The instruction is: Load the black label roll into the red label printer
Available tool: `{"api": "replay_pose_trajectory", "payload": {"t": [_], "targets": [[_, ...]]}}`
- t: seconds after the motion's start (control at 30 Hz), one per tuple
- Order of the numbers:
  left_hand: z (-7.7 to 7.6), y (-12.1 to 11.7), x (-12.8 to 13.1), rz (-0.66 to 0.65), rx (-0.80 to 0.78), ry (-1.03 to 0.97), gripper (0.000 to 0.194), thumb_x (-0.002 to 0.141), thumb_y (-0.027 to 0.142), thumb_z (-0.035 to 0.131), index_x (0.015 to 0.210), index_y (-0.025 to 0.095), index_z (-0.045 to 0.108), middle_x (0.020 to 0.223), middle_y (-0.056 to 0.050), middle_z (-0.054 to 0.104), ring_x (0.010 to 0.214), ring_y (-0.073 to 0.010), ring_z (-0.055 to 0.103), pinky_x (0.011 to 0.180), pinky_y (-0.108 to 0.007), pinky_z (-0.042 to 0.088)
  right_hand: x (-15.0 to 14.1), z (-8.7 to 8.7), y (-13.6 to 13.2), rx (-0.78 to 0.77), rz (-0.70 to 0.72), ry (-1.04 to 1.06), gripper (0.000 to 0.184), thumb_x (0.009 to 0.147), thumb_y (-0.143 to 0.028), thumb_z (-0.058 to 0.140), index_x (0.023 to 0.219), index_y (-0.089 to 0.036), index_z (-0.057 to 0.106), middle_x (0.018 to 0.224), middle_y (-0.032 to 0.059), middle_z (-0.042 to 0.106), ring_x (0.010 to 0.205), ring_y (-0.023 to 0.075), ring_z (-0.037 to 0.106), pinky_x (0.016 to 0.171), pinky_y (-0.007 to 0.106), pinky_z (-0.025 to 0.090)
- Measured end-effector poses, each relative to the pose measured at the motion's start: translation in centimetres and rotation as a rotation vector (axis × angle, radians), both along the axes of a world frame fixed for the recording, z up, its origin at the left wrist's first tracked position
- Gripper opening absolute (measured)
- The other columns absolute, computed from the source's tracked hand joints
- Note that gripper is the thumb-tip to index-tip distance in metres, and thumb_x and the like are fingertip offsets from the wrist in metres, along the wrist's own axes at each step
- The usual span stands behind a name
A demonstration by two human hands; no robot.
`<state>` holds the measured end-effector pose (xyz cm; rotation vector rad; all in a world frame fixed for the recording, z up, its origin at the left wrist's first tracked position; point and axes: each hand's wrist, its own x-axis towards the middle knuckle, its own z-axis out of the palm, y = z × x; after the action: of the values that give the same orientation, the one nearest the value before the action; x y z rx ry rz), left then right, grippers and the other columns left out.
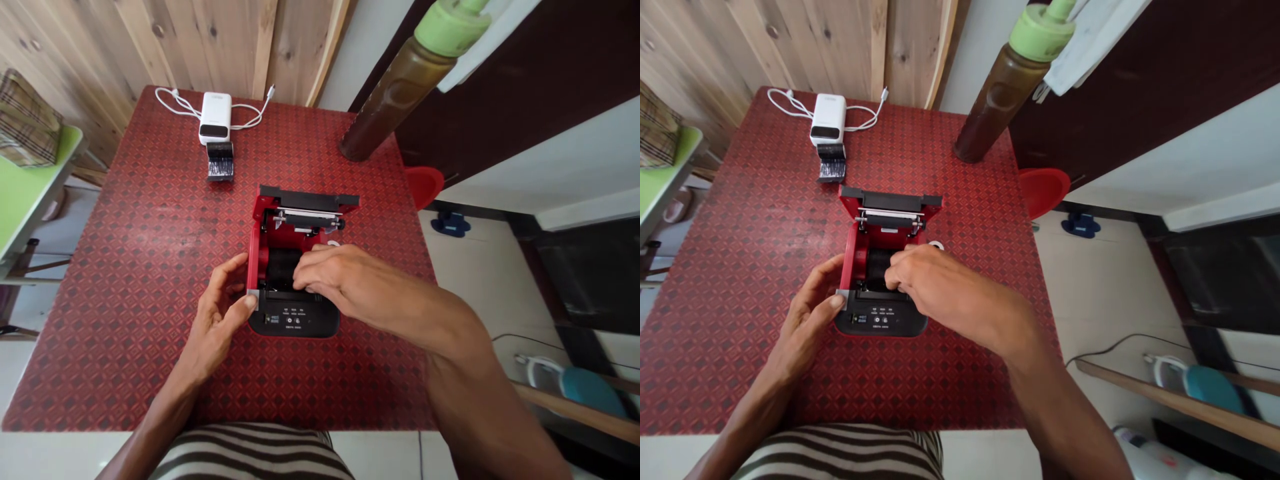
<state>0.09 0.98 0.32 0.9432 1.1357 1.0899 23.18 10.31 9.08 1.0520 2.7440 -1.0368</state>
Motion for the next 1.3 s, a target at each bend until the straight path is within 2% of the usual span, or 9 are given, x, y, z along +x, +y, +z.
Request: {"api": "replay_pose_trajectory", "payload": {"t": [0.2,0.47,0.57,0.77,0.93,1.07,1.13,1.23,1.3], "targets": [[0.1,0.1,0.0,-0.002,-0.003,-0.011,0.059,0.101,0.054,0.08,0.152,0.029,0.064,0.158,-0.011,0.072,0.141,-0.0341,0.07,0.115,-0.051,0.059,0.0,-0.3,-0.2,0.065,-0.052,0.058,0.031,0.105,-0.001,0.059,0.082,-0.02,0.068,0.086,-0.0004,0.071,0.08,0.0156,0.066,0.079,0.031,0.049],[-0.1,0.0,-1.1,0.002,-0.033,-0.002,0.053,0.107,0.052,0.072,0.155,0.03,0.067,0.161,-0.012,0.069,0.15,-0.0387,0.063,0.126,-0.058,0.05,0.6,-1.4,-4.6,0.347,-0.28,0.376,0.021,0.111,-0.006,0.06,0.103,-0.018,0.075,0.106,0.0062,0.081,0.096,0.0173,0.077,0.091,0.031,0.063],[0.3,1.8,-1.6,0.061,0.007,0.095,0.051,0.106,0.052,0.075,0.152,0.03,0.07,0.159,-0.012,0.07,0.152,-0.0389,0.061,0.129,-0.061,0.045,0.4,-2.2,-6.4,0.508,-0.321,0.379,0.021,0.109,-0.001,0.061,0.107,-0.015,0.077,0.103,0.0081,0.08,0.095,0.0182,0.075,0.088,0.031,0.064],[2.4,8.4,-0.6,0.109,0.267,0.127,0.056,0.106,0.066,0.067,0.153,0.035,0.071,0.16,-0.009,0.069,0.156,-0.0378,0.057,0.128,-0.056,0.047,-0.1,-3.2,-9.0,0.764,-0.333,0.295,0.02,0.106,0.001,0.064,0.117,-0.01,0.077,0.101,0.0107,0.083,0.082,0.02,0.07,0.076,0.036,0.064],[3.8,10.0,1.1,0.092,0.324,0.084,0.047,0.112,0.067,0.057,0.111,0.03,0.086,0.137,-0.006,0.081,0.147,-0.0359,0.064,0.121,-0.054,0.053,-0.5,-3.6,-10.2,0.831,-0.381,0.256,0.021,0.107,-0.001,0.064,0.116,-0.014,0.077,0.102,0.0103,0.083,0.08,0.0197,0.07,0.073,0.037,0.064],[3.8,8.6,1.0,0.097,0.34,0.113,0.029,0.105,0.053,0.077,0.092,0.029,0.084,0.125,-0.005,0.082,0.154,-0.0331,0.059,0.133,-0.053,0.042,-0.4,-4.0,-10.6,0.851,-0.386,0.26,0.021,0.106,0.0,0.063,0.117,-0.013,0.076,0.101,0.0119,0.084,0.081,0.021,0.072,0.073,0.038,0.065],[3.6,7.5,0.7,0.083,0.296,0.123,0.016,0.1,0.045,0.085,0.103,0.029,0.085,0.137,-0.005,0.079,0.157,-0.0337,0.056,0.135,-0.054,0.041,-0.3,-4.2,-10.7,0.854,-0.392,0.283,0.021,0.106,0.0,0.064,0.119,-0.012,0.074,0.101,0.0127,0.084,0.081,0.0213,0.073,0.073,0.037,0.065],[2.7,5.6,0.2,0.077,0.171,0.097,0.051,0.092,0.042,0.093,0.14,0.034,0.076,0.154,-0.007,0.072,0.157,-0.0354,0.057,0.133,-0.056,0.045,-0.1,-4.5,-10.9,0.86,-0.405,0.302,0.022,0.105,0.001,0.065,0.121,-0.012,0.073,0.104,0.0137,0.086,0.084,0.023,0.077,0.076,0.038,0.067],[2.1,4.5,-0.1,0.046,0.098,0.068,0.066,0.09,0.043,0.095,0.15,0.034,0.068,0.161,-0.009,0.068,0.158,-0.0369,0.056,0.131,-0.058,0.047,-0.2,-4.6,-10.9,0.873,-0.424,0.305,0.023,0.104,0.002,0.067,0.12,-0.013,0.073,0.109,0.015,0.086,0.092,0.0254,0.08,0.082,0.04,0.068]]}}
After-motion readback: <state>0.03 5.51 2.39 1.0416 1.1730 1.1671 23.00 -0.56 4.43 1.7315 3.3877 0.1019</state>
